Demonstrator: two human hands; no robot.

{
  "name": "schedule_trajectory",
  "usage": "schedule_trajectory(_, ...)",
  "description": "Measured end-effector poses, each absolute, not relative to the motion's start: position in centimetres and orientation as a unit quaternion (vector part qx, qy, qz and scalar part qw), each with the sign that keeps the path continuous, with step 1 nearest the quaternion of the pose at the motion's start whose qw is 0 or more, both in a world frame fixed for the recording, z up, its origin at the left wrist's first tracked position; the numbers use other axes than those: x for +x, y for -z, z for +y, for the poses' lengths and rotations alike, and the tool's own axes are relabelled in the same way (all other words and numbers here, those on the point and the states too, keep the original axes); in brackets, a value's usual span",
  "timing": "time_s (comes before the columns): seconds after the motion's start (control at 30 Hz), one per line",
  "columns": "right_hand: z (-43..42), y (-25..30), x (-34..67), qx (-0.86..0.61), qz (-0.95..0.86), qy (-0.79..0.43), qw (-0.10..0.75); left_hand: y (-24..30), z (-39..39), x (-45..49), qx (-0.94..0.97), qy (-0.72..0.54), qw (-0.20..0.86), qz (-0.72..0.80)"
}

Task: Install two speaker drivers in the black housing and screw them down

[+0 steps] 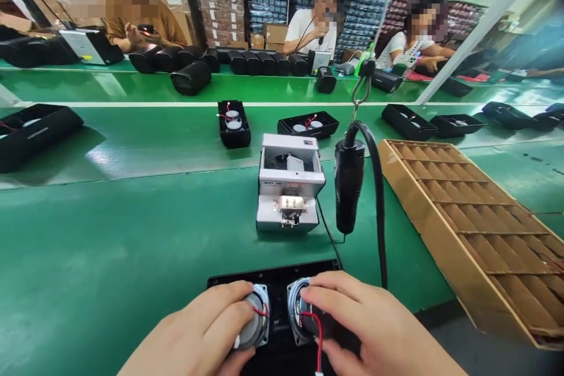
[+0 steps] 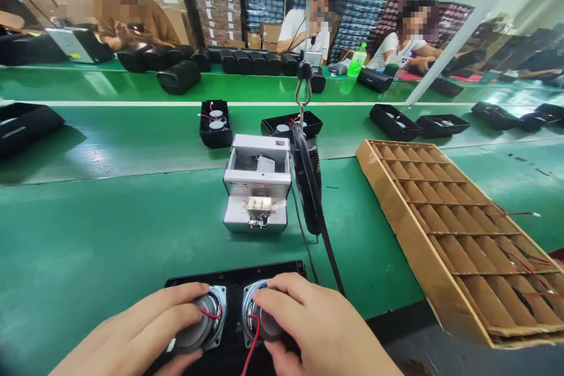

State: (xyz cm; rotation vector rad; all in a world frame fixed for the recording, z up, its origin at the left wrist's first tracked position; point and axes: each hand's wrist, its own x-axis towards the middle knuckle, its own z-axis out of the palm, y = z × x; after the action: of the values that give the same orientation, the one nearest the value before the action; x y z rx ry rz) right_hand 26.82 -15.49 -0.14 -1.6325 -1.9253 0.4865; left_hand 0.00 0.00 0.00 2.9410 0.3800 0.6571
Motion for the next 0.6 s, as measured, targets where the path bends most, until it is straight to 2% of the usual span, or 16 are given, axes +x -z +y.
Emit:
schedule_trajectory(0.17,-14.1,0.3,26.9,-0.601,-0.773,-0.136,0.147,-0.4,0.3,1.8,0.981,-0.171,0.014,0.087)
schedule_trajectory(0.3,-12.9,-1.1,26.7,-0.631,-0.741,-0.213,0.086,0.3,0.8,2.5,0.985,-0.143,0.053,0.075)
schedule_trajectory(0.4,-12.5,-1.6,26.7,-0.65,-0.719,-0.237,0.064,1.0,1.0,2.5,0.983,-0.137,0.101,0.075)
schedule_trajectory(0.6,-12.4,0.0,26.9,-0.649,-0.732,-0.189,0.079,1.5,1.7,2.9,0.989,-0.115,0.082,0.043)
